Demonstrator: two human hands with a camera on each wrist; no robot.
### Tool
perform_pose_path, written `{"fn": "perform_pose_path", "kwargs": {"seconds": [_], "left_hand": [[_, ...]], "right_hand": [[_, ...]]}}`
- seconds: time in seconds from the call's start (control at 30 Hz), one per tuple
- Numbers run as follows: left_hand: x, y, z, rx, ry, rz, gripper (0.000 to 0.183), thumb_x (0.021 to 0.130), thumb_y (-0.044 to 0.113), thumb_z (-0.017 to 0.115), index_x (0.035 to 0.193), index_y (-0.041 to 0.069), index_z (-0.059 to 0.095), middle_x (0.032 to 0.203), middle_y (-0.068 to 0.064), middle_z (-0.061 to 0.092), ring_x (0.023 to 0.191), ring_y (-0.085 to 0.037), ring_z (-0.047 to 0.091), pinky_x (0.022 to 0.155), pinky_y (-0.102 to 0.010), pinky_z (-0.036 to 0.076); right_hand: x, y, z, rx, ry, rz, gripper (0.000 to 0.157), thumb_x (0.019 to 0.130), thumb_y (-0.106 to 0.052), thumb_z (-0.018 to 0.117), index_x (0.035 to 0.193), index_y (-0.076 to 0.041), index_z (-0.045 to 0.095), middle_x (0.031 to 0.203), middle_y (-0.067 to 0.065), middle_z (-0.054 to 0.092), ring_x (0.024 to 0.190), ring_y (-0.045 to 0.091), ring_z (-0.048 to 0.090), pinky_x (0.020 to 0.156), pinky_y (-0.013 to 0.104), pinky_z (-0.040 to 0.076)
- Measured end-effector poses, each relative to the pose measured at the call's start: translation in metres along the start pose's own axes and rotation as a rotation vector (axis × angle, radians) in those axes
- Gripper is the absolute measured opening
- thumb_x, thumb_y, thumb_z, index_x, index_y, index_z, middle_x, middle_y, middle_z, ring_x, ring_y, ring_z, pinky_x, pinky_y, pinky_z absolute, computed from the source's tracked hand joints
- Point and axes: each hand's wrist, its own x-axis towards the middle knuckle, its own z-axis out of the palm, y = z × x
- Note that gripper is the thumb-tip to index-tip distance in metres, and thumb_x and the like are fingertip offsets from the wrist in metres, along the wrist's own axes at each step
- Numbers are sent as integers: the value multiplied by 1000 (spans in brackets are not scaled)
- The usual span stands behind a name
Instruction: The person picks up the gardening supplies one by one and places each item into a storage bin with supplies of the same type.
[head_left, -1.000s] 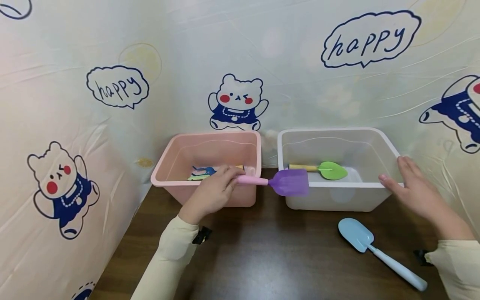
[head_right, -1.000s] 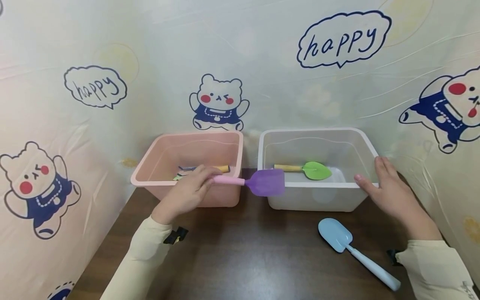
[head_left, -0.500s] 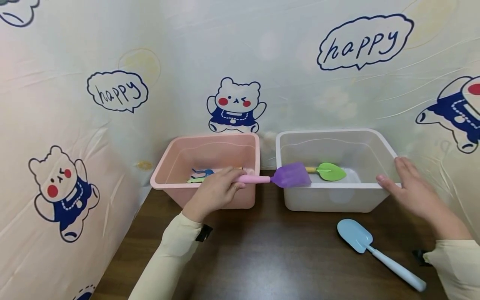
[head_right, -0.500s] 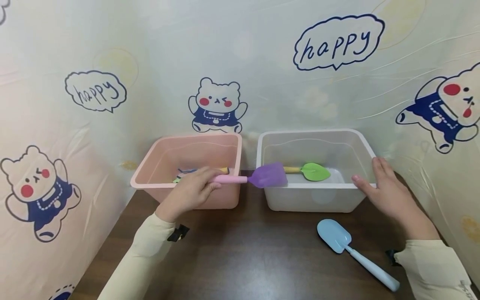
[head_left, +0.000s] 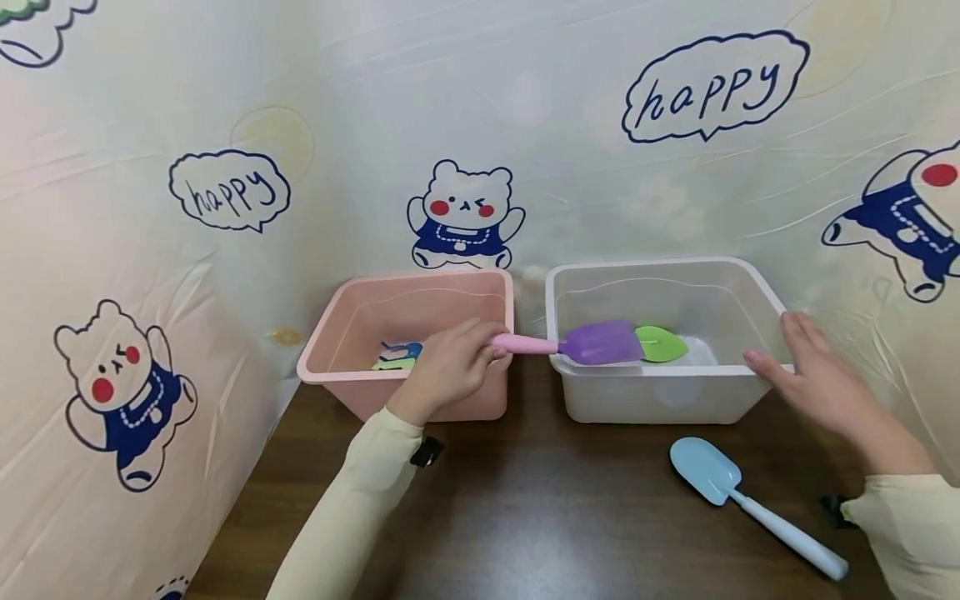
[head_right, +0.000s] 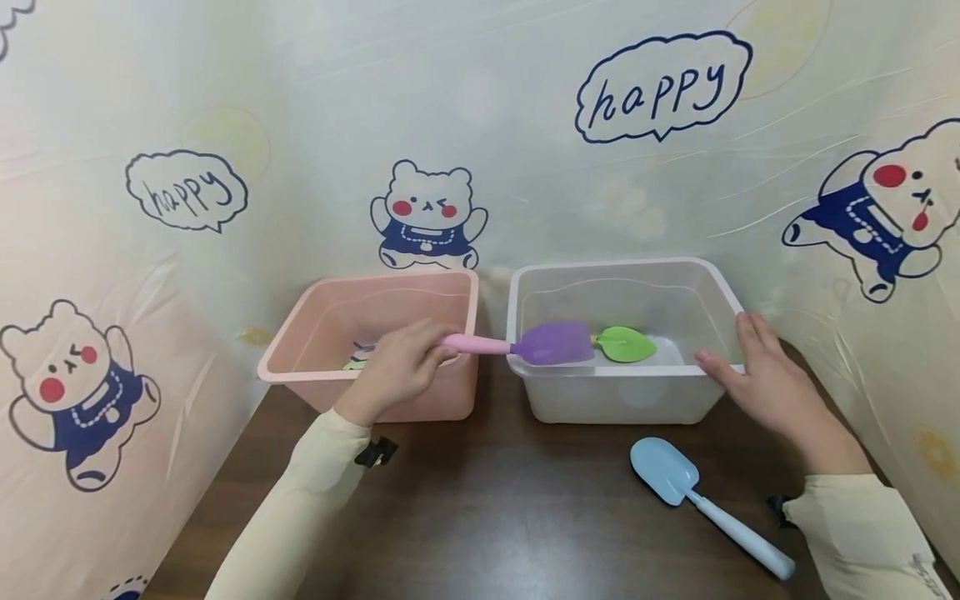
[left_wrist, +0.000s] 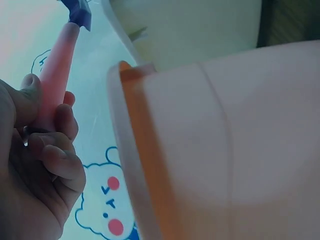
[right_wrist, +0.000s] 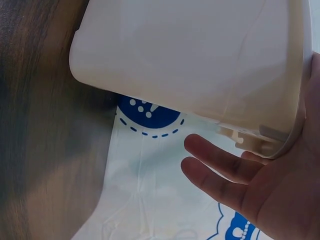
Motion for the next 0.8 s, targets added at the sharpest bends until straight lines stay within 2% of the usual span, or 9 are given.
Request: {"fn": "perform_pose_path", "kwargs": {"seconds": [0.23,0.6,0.8], "left_hand": [[30,7,-3,-36,-31,3,18,100,19,65,116,13,67,98,1,63,84,-16,55,78,-34,51],[64,10,1,-216,-90,-103,22,103,22,59,124,16,64,97,1,60,89,-16,54,76,-34,50],[81,10,8,-221,-101,-119,22,103,24,59,124,17,65,96,3,61,88,-17,55,74,-35,49]], "right_hand": [[0,0,-1,1,-8,-18,92,105,-48,48,157,4,-8,161,28,-18,145,53,-11,107,74,2],[1,-2,-3,-2,-16,-25,94,105,-49,50,157,4,-8,161,30,-16,145,55,-8,108,73,2],[0,-3,-4,0,-26,-21,94,105,-49,49,156,5,-9,160,31,-15,144,56,-7,108,74,4]]}}
